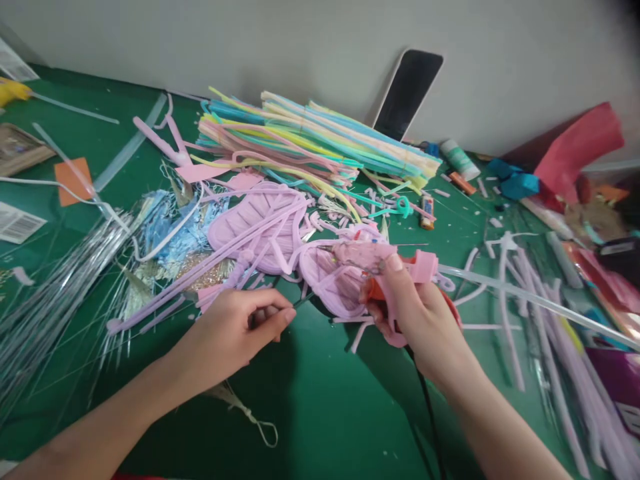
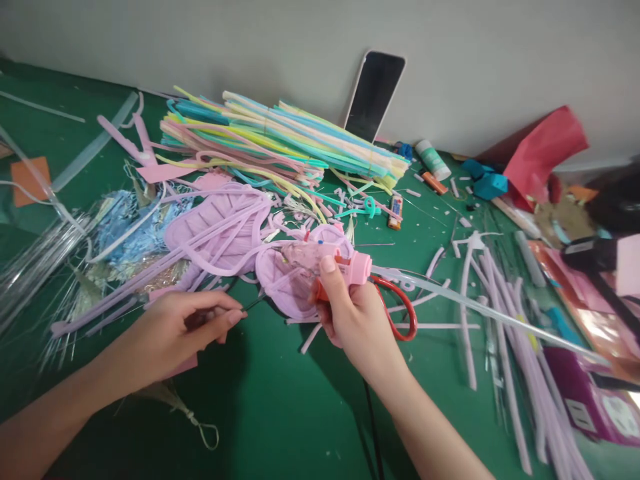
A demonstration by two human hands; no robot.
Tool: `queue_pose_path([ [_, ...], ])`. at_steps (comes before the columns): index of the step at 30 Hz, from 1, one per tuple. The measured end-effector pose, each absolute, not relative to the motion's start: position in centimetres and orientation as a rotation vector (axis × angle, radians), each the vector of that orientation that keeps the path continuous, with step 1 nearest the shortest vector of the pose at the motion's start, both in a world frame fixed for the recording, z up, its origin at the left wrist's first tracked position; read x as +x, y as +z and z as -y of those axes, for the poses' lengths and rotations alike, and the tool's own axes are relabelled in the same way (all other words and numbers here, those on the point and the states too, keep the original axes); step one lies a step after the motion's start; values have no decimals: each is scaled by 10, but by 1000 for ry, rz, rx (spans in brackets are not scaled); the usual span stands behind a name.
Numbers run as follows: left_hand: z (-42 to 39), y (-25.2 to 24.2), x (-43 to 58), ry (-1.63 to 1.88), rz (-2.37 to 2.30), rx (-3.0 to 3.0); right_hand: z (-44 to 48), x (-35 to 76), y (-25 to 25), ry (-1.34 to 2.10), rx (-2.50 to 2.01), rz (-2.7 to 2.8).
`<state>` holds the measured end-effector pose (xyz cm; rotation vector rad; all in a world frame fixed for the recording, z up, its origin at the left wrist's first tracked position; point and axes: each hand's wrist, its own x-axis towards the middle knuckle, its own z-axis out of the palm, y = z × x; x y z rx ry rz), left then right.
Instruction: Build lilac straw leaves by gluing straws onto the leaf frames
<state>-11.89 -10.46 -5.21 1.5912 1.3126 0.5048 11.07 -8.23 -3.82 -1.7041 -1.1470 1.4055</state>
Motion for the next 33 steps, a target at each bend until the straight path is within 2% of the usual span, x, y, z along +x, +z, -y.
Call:
queue_pose_path([
  [14, 104, -54, -120, 509, -1334, 1773, 84, 110, -35, 1438, -1710, 1118],
  [18, 110, -53, -112, 741, -1530, 2345, 92, 102, -25, 1468, -1653, 988],
  [21, 116, -45, -95, 890, -1492, 2705, 102, 95, -20, 1489, -1637, 884],
  [26, 119, -30, -67, 1055, -1422, 2882, 119, 86, -17, 1515, -1627, 966],
  [33, 118, -30, -58, 1101, -1459, 2966, 125, 85, -15, 1402, -1666, 993],
])
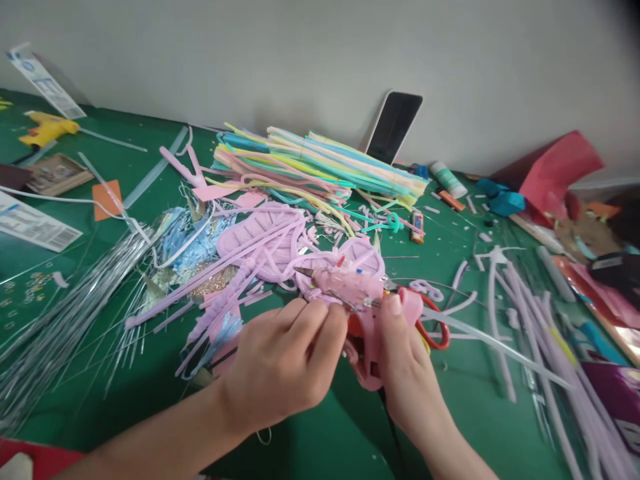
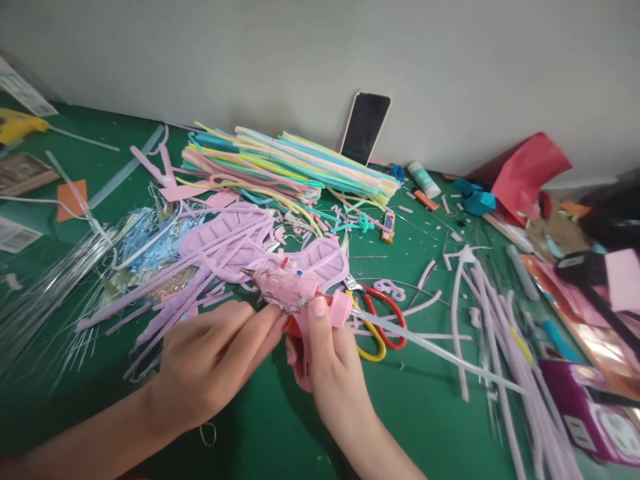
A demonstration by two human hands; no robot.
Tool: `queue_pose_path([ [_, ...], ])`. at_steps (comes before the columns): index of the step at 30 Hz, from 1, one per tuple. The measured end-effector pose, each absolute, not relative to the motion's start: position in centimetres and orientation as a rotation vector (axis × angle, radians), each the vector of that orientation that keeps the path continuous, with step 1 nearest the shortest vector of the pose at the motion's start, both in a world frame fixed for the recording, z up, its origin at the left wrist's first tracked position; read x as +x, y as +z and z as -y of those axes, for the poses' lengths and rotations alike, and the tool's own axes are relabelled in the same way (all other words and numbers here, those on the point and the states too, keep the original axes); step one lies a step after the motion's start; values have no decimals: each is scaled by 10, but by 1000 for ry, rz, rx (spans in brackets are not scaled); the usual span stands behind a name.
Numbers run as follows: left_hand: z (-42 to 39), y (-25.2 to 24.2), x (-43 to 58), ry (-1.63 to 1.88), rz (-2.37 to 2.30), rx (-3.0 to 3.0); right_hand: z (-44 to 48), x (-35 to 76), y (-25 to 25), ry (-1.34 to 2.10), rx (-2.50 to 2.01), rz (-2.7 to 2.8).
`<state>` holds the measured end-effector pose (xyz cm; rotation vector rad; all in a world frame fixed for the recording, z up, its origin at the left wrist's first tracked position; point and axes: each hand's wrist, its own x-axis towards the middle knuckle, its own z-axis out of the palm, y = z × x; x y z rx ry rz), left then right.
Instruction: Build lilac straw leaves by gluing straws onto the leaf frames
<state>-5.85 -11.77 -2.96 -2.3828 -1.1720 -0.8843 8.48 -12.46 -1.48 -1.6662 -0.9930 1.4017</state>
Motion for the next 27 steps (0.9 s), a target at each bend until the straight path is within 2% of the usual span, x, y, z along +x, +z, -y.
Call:
queue_pose_path([
  [13, 114, -35, -65, -831, 1178, -2336, 119, 88, -20, 1474, -1627, 873],
  [27, 115, -39, -63, -861, 1212, -2422, 115, 91, -24, 1403, -1705, 947],
])
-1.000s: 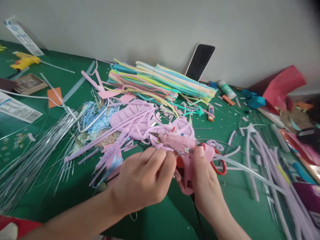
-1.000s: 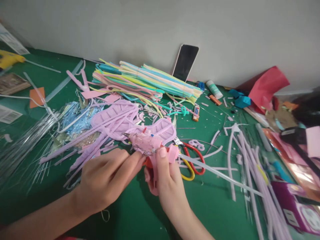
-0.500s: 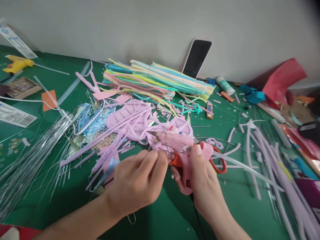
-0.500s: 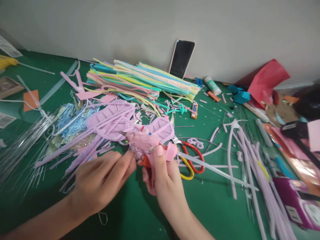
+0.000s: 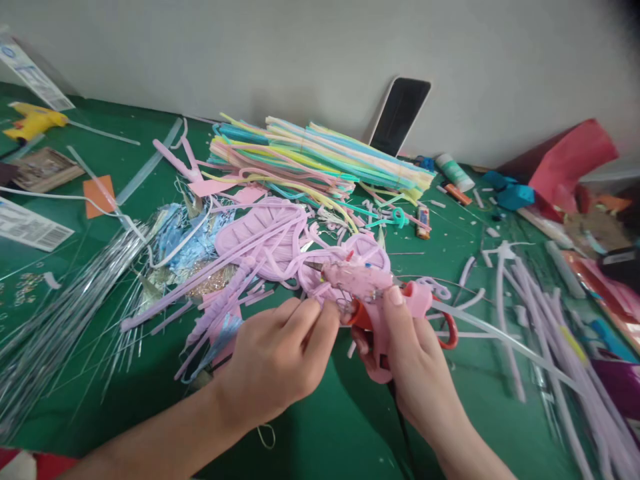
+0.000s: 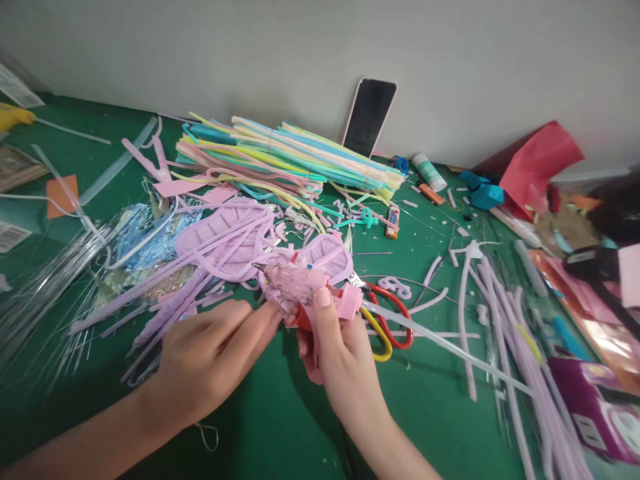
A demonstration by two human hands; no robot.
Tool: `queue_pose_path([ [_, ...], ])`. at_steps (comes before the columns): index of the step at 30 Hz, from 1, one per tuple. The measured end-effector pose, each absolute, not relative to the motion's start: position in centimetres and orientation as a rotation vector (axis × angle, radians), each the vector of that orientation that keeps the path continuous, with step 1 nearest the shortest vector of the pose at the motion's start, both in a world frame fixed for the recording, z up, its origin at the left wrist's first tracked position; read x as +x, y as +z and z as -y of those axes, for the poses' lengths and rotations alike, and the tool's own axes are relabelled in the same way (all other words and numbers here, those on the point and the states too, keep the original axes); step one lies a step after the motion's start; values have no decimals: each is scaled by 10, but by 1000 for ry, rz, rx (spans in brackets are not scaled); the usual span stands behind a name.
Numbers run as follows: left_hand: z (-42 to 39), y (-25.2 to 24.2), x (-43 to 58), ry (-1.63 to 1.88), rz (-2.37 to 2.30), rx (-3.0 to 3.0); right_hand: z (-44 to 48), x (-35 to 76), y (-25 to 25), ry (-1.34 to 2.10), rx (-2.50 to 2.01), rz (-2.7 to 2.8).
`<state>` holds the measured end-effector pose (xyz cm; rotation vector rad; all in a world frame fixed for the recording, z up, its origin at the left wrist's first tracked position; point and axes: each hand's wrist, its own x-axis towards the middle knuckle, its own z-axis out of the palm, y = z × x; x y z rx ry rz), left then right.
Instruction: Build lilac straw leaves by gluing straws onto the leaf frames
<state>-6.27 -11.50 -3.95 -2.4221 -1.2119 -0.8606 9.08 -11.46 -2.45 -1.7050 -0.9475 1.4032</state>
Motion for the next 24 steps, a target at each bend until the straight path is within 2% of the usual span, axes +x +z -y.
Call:
queue_pose_path([
  [7, 117, -39, -83, -362, 1449, -2379, 89, 116, -32, 1308, -1747, 1306],
  [12, 114, -53, -97, -128, 1675, -2461, 83, 117, -35, 1003, -1882, 1648],
  [18, 110, -57, -98, -177, 1913, -2760, 80, 112, -35, 801, -1888, 1851],
  [24, 110, -52, -95, -289, 2031, -2881, 78, 109, -32, 772, -1946, 1919],
])
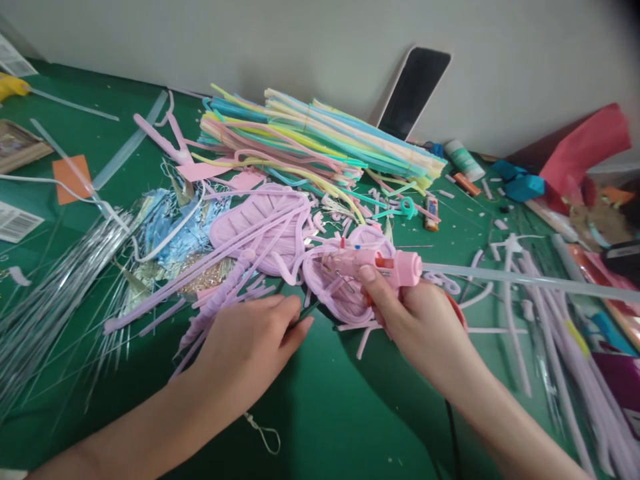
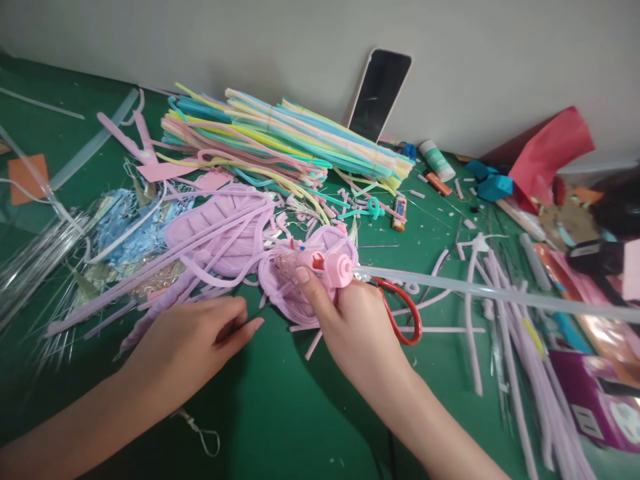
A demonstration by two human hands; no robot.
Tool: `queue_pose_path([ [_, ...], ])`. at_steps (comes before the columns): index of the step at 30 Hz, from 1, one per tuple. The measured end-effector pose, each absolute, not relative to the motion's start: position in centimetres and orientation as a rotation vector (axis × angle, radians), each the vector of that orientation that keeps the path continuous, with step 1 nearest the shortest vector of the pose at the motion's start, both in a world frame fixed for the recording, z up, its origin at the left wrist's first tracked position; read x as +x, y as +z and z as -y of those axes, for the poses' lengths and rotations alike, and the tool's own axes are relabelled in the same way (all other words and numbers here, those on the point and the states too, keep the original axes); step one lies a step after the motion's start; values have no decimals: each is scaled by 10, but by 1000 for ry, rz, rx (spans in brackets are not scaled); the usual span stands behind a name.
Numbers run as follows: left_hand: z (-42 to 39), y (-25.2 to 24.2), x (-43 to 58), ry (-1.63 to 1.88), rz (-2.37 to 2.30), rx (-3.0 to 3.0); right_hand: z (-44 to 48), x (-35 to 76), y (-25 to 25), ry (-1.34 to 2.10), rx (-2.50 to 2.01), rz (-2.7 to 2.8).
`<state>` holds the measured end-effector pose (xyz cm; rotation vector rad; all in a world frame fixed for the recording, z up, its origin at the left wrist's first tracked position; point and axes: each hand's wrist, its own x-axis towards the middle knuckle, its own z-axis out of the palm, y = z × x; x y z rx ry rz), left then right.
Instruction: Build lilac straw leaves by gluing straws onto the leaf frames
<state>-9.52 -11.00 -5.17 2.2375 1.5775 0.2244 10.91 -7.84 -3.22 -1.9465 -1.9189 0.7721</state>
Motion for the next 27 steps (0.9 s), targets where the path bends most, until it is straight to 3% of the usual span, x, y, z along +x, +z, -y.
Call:
queue_pose_path([
  [27, 112, -49, -91, 190, -1639, 2276, 77, 104, -34, 698, -1968, 1925],
])
